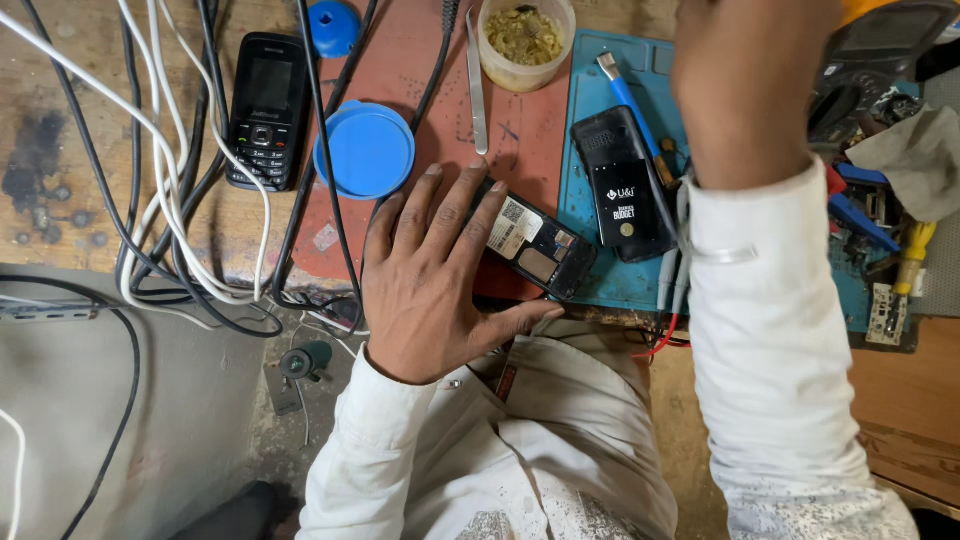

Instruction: The person removes the back cover of a mobile phone and uses a small screwdriver to unscrew and adjust internal components. The person then uses a soldering iron to work on the phone's circuit board.

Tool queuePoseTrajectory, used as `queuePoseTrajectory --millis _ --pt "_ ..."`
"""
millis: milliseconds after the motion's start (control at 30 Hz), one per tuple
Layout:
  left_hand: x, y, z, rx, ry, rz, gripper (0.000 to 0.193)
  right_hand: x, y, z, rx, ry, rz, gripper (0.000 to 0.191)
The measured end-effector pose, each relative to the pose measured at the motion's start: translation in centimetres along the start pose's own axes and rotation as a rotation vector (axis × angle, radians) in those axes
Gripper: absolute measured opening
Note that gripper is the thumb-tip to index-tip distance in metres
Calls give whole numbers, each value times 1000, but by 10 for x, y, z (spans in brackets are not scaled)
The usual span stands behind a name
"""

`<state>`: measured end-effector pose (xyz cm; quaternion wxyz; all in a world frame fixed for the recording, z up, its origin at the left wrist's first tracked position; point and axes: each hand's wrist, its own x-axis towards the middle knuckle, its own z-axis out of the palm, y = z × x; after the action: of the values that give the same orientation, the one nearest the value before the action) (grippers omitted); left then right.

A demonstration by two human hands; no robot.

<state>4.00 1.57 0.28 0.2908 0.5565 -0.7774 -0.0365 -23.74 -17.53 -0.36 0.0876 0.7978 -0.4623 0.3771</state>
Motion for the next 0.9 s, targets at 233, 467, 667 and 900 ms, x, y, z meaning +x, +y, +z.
queuePoseTrajectory --millis 233,467,667,900 --pt "8 19 13 -64 45 -66 108 -73 -119 -82 695 -125 236 80" --pt "7 5 7 -101 -14 -45 103 -105 -145 -81 732 -96 329 83" --pt "5 -2 3 -126 0 -37 110 -103 -149 -73 756 -108 294 83" --pt "6 -4 8 -108 0 -36 112 -97 -148 -71 734 -131 222 88"
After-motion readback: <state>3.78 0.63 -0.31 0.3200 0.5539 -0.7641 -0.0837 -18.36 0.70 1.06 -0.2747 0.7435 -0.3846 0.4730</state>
